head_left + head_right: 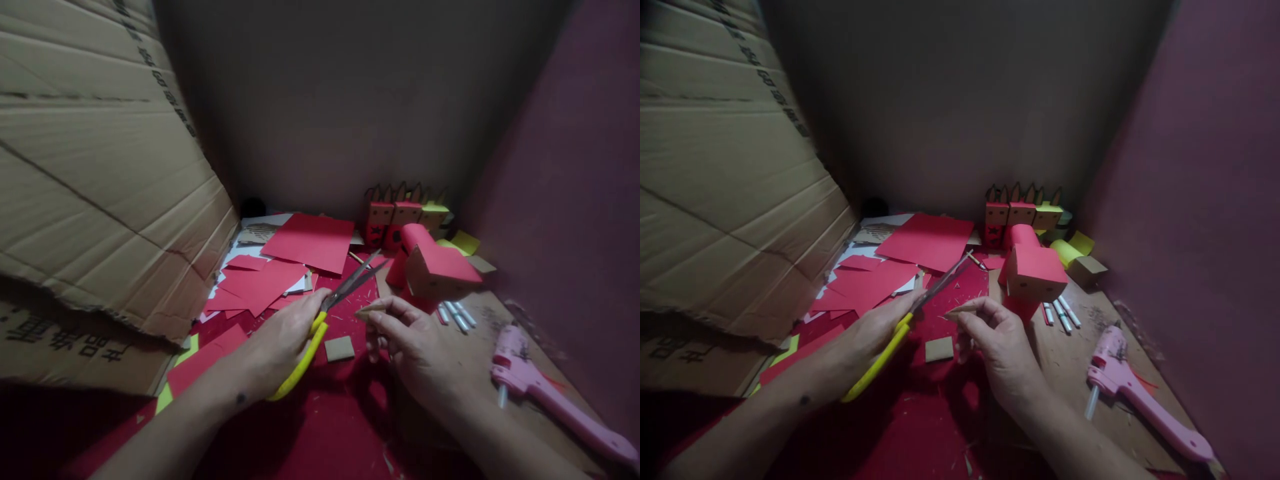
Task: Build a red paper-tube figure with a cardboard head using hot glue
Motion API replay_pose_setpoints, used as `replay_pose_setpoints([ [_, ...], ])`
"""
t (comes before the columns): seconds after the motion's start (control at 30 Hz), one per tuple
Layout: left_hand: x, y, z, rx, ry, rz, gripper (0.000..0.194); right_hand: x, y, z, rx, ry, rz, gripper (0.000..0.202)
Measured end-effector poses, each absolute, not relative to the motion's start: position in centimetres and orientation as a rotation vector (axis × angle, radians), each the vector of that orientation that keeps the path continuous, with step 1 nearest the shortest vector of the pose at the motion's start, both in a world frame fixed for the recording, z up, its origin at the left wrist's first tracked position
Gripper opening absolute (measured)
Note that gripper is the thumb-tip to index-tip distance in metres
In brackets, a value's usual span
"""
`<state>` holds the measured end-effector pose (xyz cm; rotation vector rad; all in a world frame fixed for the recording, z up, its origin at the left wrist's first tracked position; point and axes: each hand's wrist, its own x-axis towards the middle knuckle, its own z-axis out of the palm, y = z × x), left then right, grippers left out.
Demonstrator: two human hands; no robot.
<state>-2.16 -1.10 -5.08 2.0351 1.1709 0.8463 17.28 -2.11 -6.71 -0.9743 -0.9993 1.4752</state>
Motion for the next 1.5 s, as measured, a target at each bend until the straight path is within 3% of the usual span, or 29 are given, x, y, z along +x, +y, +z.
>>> replay_pose_setpoints([
  [0.33,-2.8,-2.5,-4.4,2.376,1.267,0.311,0.028,18.6,-1.3,-7.9,-0.946,-0.982,1.395,0.007],
  [0.97,-2.3,-2.2,-6.4,2.431,1.273,0.358,0.022,18.5,-0.9,-7.9,-0.867,-0.959,1.419,0.001],
  [1.5,-2.3,-2.1,-6.4,2.455,1.308,0.312,0.020,18.1,-1.0,-7.7,-0.773,-0.800,1.501,0.009],
])
